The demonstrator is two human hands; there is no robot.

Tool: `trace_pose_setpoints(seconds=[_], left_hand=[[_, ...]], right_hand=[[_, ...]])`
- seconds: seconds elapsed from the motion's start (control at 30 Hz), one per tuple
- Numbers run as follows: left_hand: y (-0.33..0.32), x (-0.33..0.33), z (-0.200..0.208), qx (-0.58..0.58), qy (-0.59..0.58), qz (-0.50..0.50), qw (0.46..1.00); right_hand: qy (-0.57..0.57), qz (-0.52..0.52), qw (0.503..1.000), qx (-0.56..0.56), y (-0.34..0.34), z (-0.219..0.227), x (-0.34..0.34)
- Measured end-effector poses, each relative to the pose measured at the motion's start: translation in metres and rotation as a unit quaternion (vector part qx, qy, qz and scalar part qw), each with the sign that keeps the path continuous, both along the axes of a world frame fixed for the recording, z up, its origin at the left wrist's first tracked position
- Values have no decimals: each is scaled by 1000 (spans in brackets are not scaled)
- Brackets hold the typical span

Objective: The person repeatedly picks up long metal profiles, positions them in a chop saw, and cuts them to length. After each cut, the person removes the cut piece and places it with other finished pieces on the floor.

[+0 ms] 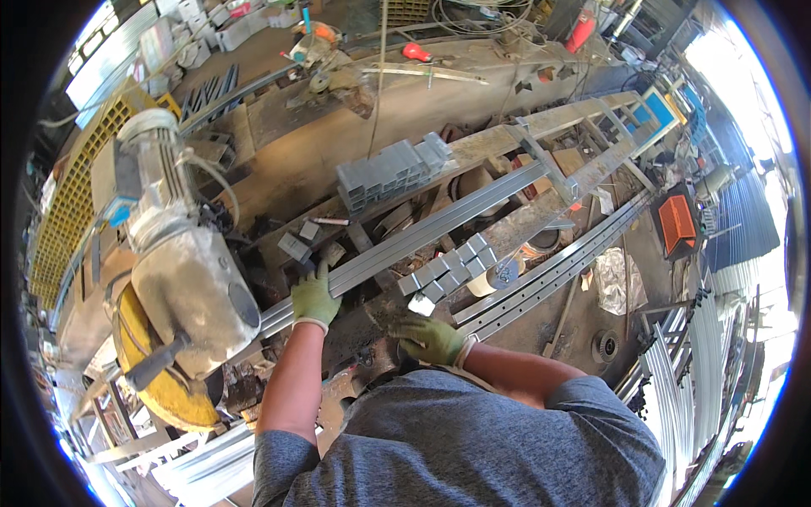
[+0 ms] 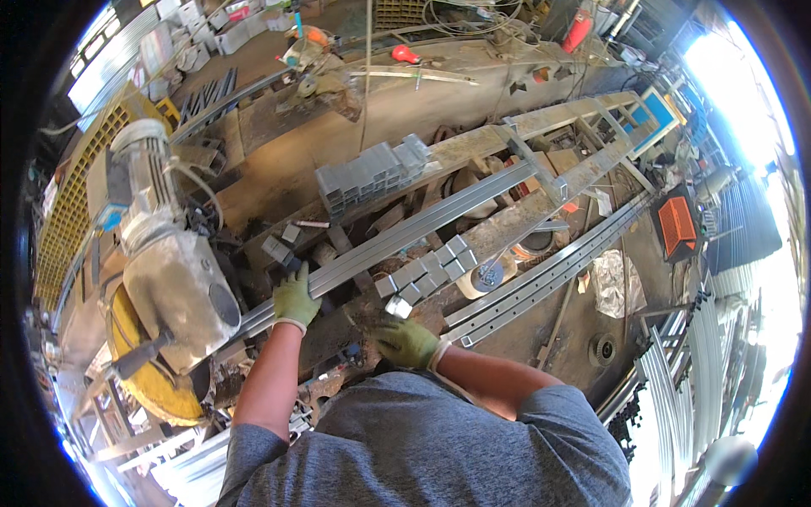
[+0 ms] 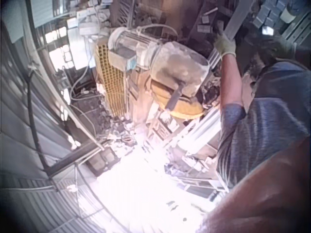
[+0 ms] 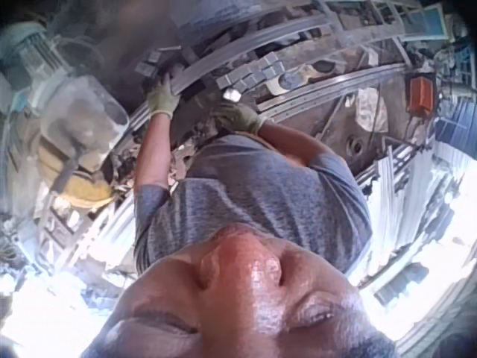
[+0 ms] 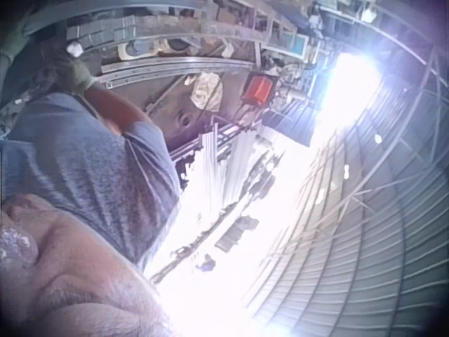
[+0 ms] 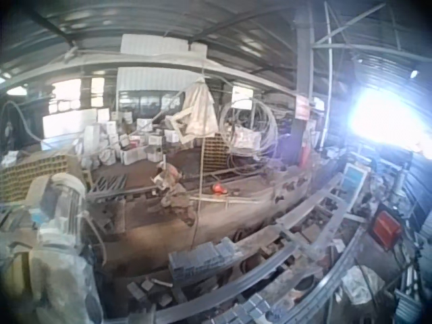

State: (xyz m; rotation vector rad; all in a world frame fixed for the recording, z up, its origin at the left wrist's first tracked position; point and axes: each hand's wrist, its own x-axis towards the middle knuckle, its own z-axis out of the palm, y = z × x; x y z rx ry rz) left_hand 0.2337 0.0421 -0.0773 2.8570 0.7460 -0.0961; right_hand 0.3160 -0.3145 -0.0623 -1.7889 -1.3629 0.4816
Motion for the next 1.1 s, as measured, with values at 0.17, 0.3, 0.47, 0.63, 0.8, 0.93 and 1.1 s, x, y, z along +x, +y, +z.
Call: trace_pose_setpoints(seconds=[0.17,0.3,0.47,0.63,0.8,0.93,1.1], left_hand=[[9,7,-3,-26,-3,-15,1000],[7,9,2,-31,-14,-4,999],[-6,25,7,-30,-88,-20,995],[-13,36,9,-15,-100,-21,995],[-20,39,20,-15,-99,-17,995],[-32,50,32,-23,-120,-29,992],[-55,72,63,-28,-172,-43,984]], right_hand=[[55,-21,998,22,-45,-17,7],[94,-14,994,-53,-68,-28,24],[80,-13,996,-37,-69,-40,20],[41,-64,997,4,-50,-22,30],[10,-32,999,-1,-37,-1,52],[133,-81,987,42,-47,7,48],[255,-225,940,-4,-70,25,38]])
